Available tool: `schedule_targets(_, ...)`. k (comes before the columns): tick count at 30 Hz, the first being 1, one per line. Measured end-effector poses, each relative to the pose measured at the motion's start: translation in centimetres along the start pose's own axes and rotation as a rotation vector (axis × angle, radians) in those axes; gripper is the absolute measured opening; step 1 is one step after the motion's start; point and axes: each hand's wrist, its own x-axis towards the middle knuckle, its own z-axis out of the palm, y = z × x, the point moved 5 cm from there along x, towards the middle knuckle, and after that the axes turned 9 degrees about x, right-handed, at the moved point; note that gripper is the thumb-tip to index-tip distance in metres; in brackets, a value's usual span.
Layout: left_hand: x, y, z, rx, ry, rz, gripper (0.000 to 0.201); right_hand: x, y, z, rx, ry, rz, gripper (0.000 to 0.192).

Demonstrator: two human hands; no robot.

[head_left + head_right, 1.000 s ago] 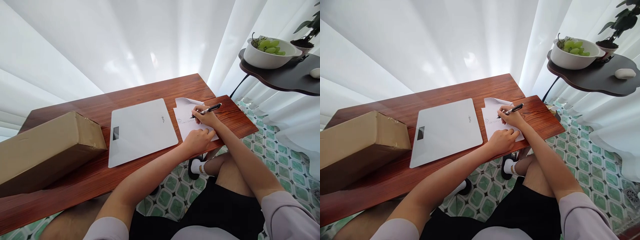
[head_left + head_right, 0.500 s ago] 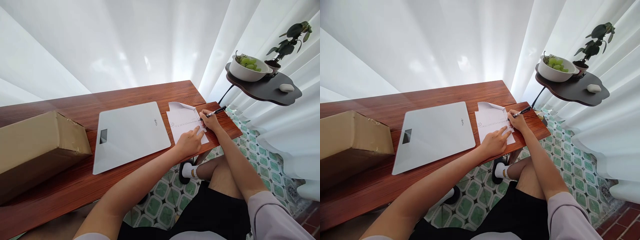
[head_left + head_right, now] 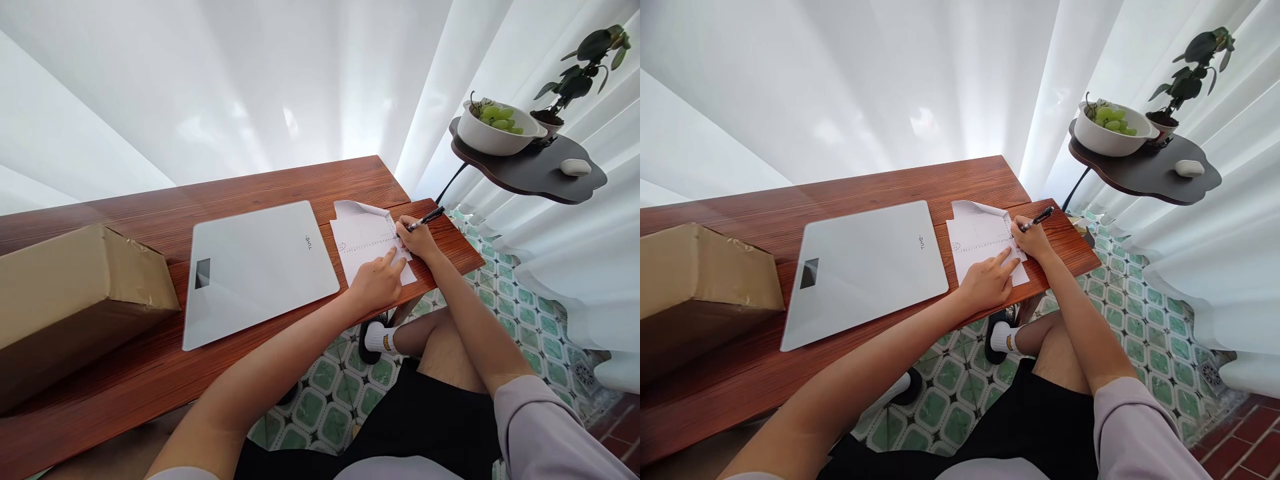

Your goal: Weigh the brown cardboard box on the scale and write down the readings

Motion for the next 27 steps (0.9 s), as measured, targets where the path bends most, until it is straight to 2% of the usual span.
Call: schedule_targets(27,0.05,0.01,0.08,0.031,-0.023,0.001,0.047,0.12,0.48,-0.06,0.008,0.018,0.032,0.027)
